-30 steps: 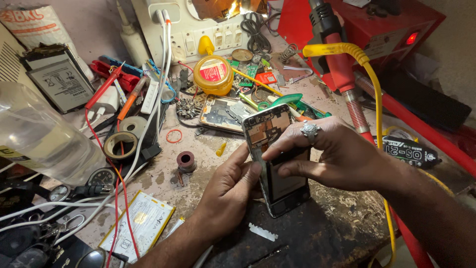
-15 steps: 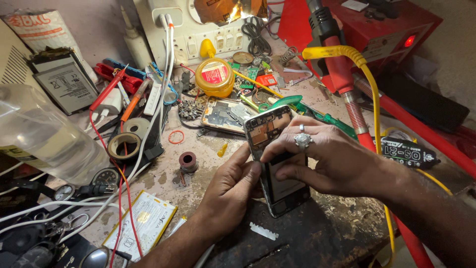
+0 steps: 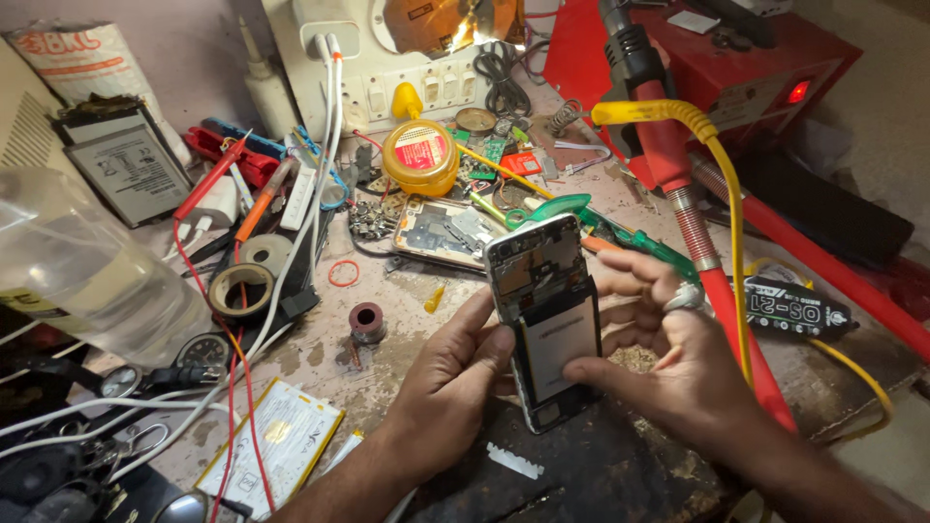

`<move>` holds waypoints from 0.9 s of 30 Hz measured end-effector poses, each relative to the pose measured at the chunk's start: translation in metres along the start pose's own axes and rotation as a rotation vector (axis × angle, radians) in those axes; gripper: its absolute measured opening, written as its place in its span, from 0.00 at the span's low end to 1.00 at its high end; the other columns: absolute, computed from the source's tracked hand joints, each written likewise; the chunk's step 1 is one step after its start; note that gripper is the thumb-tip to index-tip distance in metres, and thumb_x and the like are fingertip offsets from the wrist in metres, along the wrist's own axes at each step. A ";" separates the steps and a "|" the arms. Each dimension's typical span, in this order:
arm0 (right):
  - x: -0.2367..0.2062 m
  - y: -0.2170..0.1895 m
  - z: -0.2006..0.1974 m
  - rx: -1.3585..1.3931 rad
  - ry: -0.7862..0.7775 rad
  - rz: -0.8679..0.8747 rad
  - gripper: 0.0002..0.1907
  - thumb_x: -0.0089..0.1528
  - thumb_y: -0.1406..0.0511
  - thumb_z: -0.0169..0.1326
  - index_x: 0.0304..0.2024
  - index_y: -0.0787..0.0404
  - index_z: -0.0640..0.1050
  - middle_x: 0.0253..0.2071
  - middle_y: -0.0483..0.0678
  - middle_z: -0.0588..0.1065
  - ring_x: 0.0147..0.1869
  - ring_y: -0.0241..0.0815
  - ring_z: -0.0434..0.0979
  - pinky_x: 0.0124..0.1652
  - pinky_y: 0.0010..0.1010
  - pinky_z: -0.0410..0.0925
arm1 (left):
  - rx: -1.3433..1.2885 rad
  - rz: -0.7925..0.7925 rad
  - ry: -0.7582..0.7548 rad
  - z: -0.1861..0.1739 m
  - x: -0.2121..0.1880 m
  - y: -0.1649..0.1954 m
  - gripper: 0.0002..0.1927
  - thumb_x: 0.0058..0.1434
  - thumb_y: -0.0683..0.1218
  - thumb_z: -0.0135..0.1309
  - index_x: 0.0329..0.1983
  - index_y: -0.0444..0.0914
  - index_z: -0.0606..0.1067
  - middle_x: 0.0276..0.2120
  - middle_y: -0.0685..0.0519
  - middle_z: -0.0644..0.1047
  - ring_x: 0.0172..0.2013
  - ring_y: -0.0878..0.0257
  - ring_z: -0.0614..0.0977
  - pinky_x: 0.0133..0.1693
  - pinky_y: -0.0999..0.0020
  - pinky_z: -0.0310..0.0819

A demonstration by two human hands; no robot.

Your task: The person holds a disassembled smartphone, presses the screen edges, and uses tweezers to adjust internal components. They then connect a charging cable to test the device, which displays a charging screen. The person continues to manipulate the phone and cable while inspecting the screen.

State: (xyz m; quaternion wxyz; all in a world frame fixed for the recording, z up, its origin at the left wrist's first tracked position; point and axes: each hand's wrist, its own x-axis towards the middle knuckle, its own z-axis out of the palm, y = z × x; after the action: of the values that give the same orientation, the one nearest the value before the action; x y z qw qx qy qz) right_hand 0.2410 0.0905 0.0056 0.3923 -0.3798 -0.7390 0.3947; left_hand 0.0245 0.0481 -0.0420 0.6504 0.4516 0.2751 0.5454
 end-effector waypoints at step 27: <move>0.009 0.019 -0.009 0.367 -0.203 0.552 0.22 0.57 0.68 0.61 0.54 0.69 0.81 0.42 0.54 0.85 0.40 0.37 0.83 0.39 0.29 0.76 | 0.154 0.049 0.123 0.010 -0.007 0.018 0.19 0.67 0.37 0.50 0.61 0.33 0.67 0.45 0.46 0.83 0.45 0.65 0.84 0.46 0.67 0.81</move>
State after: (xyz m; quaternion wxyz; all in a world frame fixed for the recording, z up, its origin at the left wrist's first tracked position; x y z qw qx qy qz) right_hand 0.2500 0.1085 -0.0053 0.2570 -0.4472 -0.5605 0.6480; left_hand 0.0230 0.0390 -0.0223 0.5820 0.4725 0.3444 0.5651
